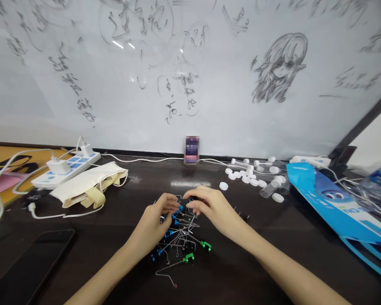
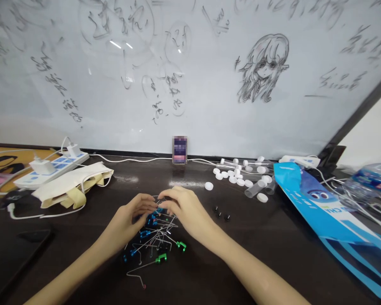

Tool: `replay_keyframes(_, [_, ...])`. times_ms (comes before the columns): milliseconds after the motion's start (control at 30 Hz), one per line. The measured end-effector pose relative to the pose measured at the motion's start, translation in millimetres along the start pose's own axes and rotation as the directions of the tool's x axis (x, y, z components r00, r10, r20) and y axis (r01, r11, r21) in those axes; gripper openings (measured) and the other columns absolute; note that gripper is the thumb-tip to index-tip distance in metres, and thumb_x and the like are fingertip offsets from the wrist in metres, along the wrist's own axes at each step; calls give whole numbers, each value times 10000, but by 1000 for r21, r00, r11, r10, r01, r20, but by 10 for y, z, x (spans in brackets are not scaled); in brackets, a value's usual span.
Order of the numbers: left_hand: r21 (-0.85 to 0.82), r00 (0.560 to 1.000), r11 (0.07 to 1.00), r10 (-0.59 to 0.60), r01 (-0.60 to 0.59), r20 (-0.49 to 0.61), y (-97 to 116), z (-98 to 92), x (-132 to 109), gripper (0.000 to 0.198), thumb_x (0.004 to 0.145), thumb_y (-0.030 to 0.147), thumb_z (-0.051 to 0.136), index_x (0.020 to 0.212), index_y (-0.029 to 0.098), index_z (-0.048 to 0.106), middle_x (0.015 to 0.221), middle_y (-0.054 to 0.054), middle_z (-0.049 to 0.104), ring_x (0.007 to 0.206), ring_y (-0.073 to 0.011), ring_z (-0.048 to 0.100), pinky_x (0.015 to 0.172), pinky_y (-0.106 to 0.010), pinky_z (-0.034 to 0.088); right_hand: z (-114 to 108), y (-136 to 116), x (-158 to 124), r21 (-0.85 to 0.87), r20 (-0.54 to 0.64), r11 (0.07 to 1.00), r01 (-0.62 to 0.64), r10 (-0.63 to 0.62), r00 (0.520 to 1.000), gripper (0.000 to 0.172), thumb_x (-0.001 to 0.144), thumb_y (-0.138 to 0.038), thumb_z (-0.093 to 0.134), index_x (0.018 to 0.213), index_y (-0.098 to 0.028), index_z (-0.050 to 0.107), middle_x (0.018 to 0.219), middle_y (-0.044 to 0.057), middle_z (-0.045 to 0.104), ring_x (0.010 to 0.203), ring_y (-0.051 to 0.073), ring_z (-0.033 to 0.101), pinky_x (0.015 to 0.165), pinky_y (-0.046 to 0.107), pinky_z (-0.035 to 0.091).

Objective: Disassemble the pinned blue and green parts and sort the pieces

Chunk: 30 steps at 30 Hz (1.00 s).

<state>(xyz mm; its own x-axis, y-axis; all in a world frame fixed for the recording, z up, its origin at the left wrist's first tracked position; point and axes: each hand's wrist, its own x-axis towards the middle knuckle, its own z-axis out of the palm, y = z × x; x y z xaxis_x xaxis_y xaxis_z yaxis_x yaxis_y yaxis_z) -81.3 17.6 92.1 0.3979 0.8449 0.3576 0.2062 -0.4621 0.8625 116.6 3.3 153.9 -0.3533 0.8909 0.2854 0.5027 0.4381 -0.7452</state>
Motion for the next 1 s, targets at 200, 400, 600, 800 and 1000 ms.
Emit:
replay_keyframes(200, [61,998,997,-58,57,15,117,-71,2,392,791,8,356,1081,216,518,966,-14,713,937,-161,658,856,-333,505,-50,-16,-3,214,113,970,-117,95,989,185,871,-358,571,868,-205,675,643,-4,606,552,122,572,551,249,444])
replay_keyframes(400, [86,974,996,57,-39,-218,303,-193,-41,336,964,262,273,964,193,602,955,-47,684,921,-188,628,827,-337,483,35,-20,-14,464,142,845,-265,225,964,254,792,-419,660,822,-167,646,642,20,670,590,133,647,605,256,508])
replay_keyframes(600, [807,744,475,665,-352,-67,412,-139,-120,235,823,310,622,1017,179,599,931,-63,685,908,-256,573,855,-432,376,189,69,-1,538,34,803,-256,283,958,321,786,-464,650,738,-178,512,587,-4,632,437,96,560,407,191,422])
replay_keyframes(800, [868,769,308,628,-389,121,343,133,-165,182,905,280,535,1006,138,588,822,-64,690,847,-233,598,827,-427,368,355,55,-51,487,-9,840,-239,279,960,359,805,-511,610,699,-192,485,543,-31,572,438,93,518,415,197,367])
replay_keyframes(1000, [838,784,349,604,-420,141,324,172,-164,106,913,183,487,969,132,563,774,-55,675,764,-213,612,787,-411,401,378,54,-71,428,-40,877,-220,262,964,400,829,-540,567,664,-191,460,543,-43,512,493,95,488,489,213,357])
